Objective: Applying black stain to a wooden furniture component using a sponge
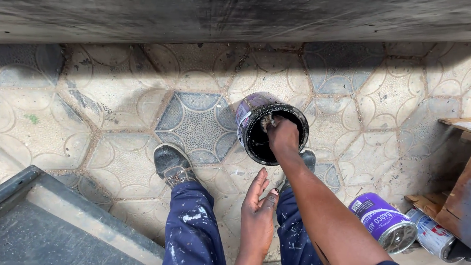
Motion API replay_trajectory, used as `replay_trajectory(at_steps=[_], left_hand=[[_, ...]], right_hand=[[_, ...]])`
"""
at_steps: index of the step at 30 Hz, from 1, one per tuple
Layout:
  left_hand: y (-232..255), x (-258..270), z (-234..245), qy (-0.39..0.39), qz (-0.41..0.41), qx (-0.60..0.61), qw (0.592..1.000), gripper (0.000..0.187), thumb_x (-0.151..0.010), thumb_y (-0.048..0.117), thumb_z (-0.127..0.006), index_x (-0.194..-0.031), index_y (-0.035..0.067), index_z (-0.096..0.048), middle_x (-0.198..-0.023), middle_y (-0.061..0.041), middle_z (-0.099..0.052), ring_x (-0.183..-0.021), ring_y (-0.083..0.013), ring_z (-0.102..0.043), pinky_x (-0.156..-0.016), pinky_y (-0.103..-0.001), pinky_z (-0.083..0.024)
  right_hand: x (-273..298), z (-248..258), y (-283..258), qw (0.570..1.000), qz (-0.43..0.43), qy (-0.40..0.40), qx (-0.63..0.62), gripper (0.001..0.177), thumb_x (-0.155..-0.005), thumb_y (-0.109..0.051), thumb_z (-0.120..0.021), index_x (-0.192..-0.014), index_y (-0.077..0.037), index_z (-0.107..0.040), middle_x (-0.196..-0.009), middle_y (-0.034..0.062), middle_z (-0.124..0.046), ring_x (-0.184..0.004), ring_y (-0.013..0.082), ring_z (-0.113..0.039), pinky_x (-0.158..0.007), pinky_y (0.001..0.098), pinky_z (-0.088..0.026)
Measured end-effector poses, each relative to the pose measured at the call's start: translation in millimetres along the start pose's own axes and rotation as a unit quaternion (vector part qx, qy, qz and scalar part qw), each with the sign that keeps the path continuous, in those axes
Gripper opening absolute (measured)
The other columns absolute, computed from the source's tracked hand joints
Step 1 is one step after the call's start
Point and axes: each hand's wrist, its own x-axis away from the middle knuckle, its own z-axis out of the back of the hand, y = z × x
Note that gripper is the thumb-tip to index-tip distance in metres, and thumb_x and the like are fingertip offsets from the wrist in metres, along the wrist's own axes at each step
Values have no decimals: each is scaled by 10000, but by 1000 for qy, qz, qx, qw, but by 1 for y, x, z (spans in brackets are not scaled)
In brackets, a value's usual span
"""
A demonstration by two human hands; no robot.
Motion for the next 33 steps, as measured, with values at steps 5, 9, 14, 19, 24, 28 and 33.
replay_trajectory(at_steps=[5, 9, 14, 19, 24, 28, 33], left_hand=[[4, 0, 4, -5, 5, -5, 1000, 624, -923, 171, -597, -1539, 216, -507, -1619, -12, -509, -1511, -130, -446, -1136, -340, -500], [-1, -5, 10, -11, -15, 18, 1000, 619, -921, 158, -597, -1533, 179, -505, -1621, 9, -518, -1505, -145, -459, -1118, -350, -512], [8, -5, 15, 11, -9, 26, 1000, 593, -916, 146, -601, -1506, 188, -552, -1602, 15, -547, -1475, -145, -500, -1111, -344, -527], [4, -13, 22, 26, -15, 36, 999, 579, -905, 161, -617, -1483, 177, -590, -1574, -1, -584, -1458, -153, -526, -1105, -325, -514], [0, -18, 26, 33, -32, 41, 998, 582, -907, 133, -600, -1489, 141, -566, -1563, -19, -589, -1427, -183, -564, -1152, -326, -467], [-1, -19, 25, 30, -34, 54, 997, 575, -900, 138, -601, -1475, 131, -584, -1541, -38, -609, -1405, -188, -580, -1153, -320, -459], [3, -15, 26, 30, -25, 46, 998, 576, -901, 141, -574, -1477, 155, -585, -1538, -44, -615, -1407, -200, -587, -1143, -332, -474]], right_hand=[[-34, -17, 10, 996, 46, 30, 64, 441, -994, -192, -642, -1434, -219, -615, -1280, 190, -689, -1030, 317, -720, -889, 392, -593], [-42, -24, 14, 995, 68, 39, 67, 444, -978, -123, -646, -1415, -204, -633, -1250, 211, -697, -1016, 322, -727, -909, 395, -595], [-50, -25, 15, 995, 61, 47, 70, 416, -954, -257, -680, -1370, -240, -673, -1239, 209, -703, -1091, 376, -699, -949, 420, -551], [-60, -26, 29, 996, 76, 41, -31, 484, -900, -302, -729, -1354, -143, -678, -1298, 97, -709, -1183, 281, -677, -1036, 298, -475], [-44, -10, 32, 925, -91, -87, -357, 141, -853, -82, -500, -746, -154, -442, -666, 43, -386, -467, 145, -328, -345, 228, -189], [-54, -11, 40, 899, -145, -120, -396, 174, -926, -168, -483, -811, -198, -356, -741, 43, -336, -532, 130, -214, -367, 214, -165], [-37, -13, 31, 918, -101, -80, -376, 96, -781, -93, -527, -746, -154, -462, -666, 42, -398, -489, 147, -328, -362, 226, -174]])
